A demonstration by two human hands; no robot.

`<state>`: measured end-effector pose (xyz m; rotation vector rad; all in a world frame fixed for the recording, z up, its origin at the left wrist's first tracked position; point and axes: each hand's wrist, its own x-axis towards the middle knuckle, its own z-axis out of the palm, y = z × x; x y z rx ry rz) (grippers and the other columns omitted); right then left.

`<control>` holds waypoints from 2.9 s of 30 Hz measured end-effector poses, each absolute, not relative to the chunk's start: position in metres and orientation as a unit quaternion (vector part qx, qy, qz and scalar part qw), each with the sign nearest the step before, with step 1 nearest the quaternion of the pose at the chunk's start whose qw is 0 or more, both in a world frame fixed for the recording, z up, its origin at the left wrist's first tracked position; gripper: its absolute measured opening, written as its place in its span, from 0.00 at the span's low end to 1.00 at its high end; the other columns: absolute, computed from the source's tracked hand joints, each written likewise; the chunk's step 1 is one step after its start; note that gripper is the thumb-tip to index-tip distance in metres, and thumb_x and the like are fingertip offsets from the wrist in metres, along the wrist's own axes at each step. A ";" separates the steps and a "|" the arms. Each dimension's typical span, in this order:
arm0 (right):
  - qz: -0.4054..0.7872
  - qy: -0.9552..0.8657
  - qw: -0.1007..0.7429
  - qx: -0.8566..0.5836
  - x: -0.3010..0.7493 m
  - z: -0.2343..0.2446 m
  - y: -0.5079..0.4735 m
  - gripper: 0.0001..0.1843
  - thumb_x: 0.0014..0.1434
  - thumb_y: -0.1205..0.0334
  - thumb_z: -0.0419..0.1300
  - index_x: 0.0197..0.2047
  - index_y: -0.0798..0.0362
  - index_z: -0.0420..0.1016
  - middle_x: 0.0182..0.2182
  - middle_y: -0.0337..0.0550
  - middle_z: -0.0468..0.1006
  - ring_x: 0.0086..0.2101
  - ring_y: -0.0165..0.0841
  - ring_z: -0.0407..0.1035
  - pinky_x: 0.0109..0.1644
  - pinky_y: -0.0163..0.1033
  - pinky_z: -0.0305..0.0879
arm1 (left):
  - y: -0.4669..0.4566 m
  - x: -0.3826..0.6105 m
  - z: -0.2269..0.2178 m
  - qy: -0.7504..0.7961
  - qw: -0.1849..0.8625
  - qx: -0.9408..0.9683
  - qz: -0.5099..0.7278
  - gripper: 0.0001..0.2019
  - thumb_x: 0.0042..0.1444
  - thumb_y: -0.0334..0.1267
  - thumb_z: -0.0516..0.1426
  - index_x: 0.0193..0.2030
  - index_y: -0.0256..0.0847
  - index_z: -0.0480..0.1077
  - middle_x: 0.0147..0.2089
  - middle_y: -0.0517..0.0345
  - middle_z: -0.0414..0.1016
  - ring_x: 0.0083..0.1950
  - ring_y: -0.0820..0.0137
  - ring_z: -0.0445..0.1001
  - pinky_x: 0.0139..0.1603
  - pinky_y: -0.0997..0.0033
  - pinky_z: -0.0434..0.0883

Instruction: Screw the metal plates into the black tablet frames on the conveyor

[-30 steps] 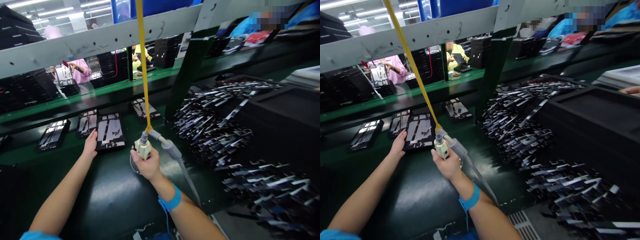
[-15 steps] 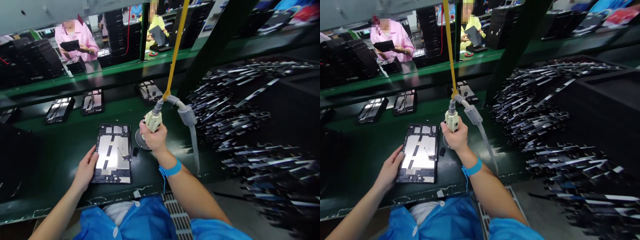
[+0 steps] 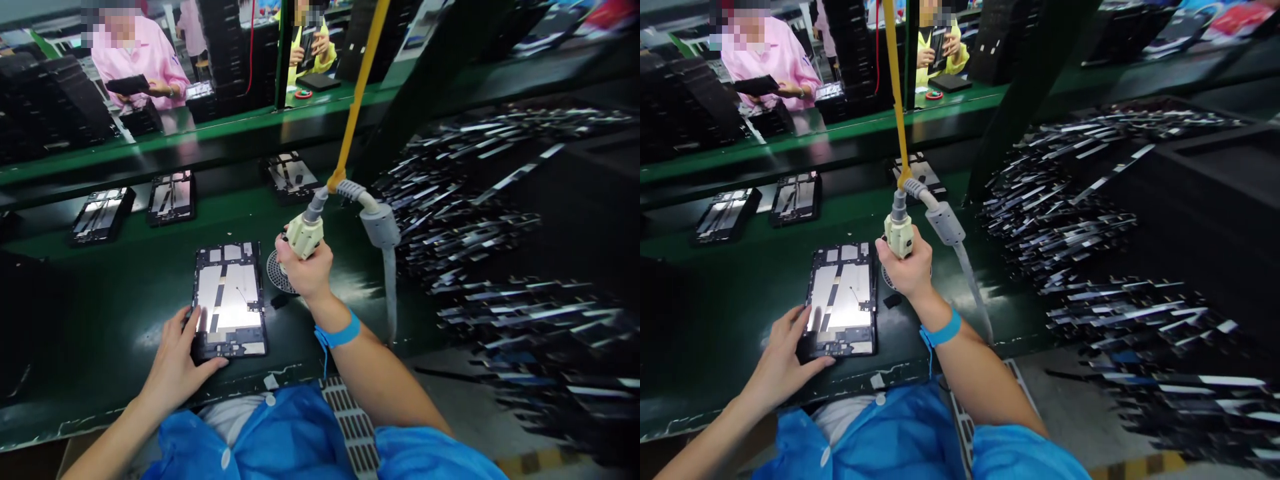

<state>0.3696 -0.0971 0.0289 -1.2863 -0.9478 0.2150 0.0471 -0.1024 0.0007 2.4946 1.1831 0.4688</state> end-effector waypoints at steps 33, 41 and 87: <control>0.098 -0.437 0.688 -0.572 0.366 0.031 -0.099 0.14 0.61 0.49 0.67 0.43 0.48 0.76 0.31 0.39 0.78 0.29 0.34 0.73 0.35 0.44 0.77 | -0.096 0.067 0.029 0.116 0.183 0.956 0.198 0.16 0.68 0.29 0.59 0.61 0.40 0.72 0.48 0.47 0.81 0.46 0.63 0.80 0.45 0.64 0.81; 0.104 -0.437 0.685 -0.574 0.365 0.030 -0.099 0.14 0.61 0.49 0.67 0.43 0.48 0.76 0.32 0.39 0.78 0.30 0.34 0.73 0.35 0.44 0.77 | -0.096 0.050 0.014 0.077 0.123 0.978 0.148 0.20 0.67 0.26 0.58 0.65 0.39 0.68 0.53 0.43 0.79 0.52 0.60 0.78 0.50 0.58 0.78; 0.125 -0.397 0.748 -0.517 0.363 0.017 -0.128 0.15 0.58 0.64 0.69 0.48 0.48 0.74 0.36 0.37 0.80 0.23 0.29 0.74 0.28 0.37 0.74 | -0.047 0.102 -0.015 0.199 0.169 0.927 0.268 0.11 0.68 0.32 0.59 0.54 0.46 0.79 0.59 0.50 0.78 0.68 0.54 0.71 0.72 0.30 0.58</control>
